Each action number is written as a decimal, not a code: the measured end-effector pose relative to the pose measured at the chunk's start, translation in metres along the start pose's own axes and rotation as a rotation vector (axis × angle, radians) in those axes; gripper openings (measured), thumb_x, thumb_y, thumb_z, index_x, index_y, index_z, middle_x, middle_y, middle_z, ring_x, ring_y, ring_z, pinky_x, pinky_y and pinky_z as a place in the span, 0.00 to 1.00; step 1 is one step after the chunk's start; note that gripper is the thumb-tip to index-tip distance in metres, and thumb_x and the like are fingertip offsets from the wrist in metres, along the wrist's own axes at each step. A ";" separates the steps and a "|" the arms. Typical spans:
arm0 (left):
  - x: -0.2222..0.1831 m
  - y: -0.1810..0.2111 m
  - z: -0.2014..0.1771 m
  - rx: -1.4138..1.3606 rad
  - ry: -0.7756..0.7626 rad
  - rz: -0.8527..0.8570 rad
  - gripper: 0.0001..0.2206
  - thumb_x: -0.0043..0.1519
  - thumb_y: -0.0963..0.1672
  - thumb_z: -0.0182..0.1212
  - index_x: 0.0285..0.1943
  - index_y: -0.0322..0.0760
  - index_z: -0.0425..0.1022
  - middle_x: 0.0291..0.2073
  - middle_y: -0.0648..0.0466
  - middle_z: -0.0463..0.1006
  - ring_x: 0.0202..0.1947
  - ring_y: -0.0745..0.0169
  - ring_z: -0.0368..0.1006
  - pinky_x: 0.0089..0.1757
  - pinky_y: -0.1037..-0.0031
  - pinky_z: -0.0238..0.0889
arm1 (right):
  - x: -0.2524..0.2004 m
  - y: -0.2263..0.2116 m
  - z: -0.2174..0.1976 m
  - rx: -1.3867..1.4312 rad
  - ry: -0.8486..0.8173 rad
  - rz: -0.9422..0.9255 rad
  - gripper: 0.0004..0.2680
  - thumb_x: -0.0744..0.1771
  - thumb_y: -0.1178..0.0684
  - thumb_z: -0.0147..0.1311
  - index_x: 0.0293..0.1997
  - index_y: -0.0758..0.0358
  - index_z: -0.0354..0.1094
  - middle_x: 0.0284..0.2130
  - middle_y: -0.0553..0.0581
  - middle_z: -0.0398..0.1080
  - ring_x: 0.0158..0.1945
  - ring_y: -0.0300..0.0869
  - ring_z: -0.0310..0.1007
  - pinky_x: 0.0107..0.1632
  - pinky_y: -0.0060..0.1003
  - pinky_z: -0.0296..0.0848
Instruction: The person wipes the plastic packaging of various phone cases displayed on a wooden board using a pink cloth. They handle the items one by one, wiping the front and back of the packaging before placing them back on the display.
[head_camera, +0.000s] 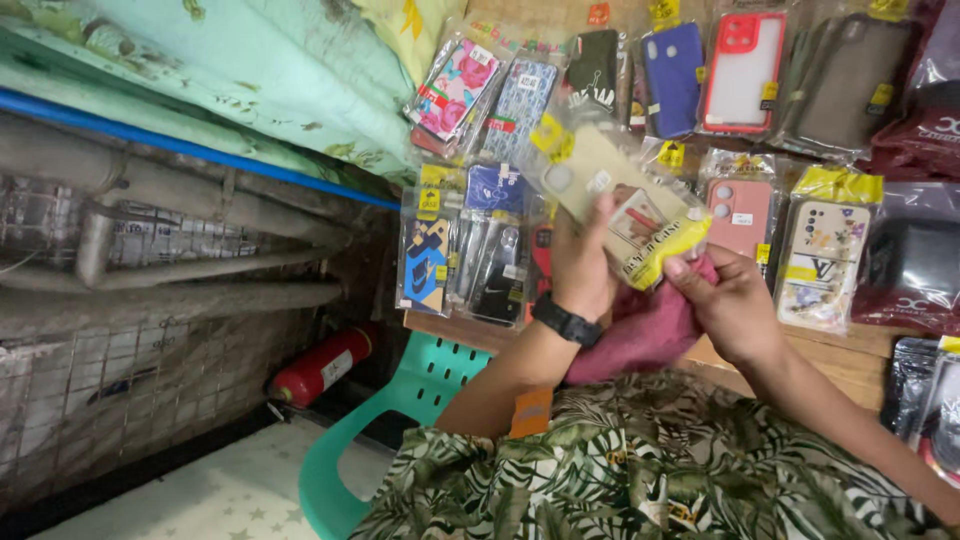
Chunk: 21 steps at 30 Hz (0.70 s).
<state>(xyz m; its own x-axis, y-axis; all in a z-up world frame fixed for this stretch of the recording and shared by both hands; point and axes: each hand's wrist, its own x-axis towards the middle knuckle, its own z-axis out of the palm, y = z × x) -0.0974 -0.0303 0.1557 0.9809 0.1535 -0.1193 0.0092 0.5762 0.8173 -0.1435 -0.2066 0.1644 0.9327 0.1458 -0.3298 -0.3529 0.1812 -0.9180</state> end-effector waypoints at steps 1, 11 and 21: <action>-0.002 -0.004 0.001 0.072 -0.032 0.033 0.27 0.69 0.48 0.63 0.69 0.24 0.63 0.60 0.40 0.71 0.59 0.51 0.69 0.60 0.58 0.61 | 0.000 -0.001 0.002 -0.096 0.046 -0.045 0.08 0.68 0.56 0.61 0.50 0.69 0.75 0.38 0.56 0.76 0.38 0.37 0.72 0.42 0.35 0.73; 0.013 0.039 -0.014 1.106 -0.720 0.635 0.25 0.62 0.56 0.64 0.63 0.42 0.71 0.58 0.50 0.76 0.63 0.57 0.68 0.66 0.62 0.52 | -0.004 -0.058 -0.023 -0.915 -0.250 -0.425 0.14 0.56 0.65 0.64 0.43 0.66 0.75 0.31 0.59 0.74 0.32 0.46 0.76 0.34 0.38 0.73; -0.002 0.039 0.002 0.413 -0.439 0.199 0.12 0.71 0.47 0.62 0.55 0.35 0.75 0.42 0.62 0.76 0.40 0.77 0.70 0.43 0.83 0.65 | -0.001 -0.074 -0.058 -0.067 0.152 -0.273 0.08 0.74 0.53 0.54 0.52 0.70 0.66 0.42 0.55 0.76 0.44 0.40 0.78 0.52 0.37 0.78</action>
<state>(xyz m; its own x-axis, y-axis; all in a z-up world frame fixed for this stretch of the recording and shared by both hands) -0.0990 -0.0095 0.1891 0.9590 -0.1683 0.2280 -0.1933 0.1997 0.9606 -0.1141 -0.2764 0.2198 0.9945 -0.0468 -0.0938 -0.0872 0.1281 -0.9879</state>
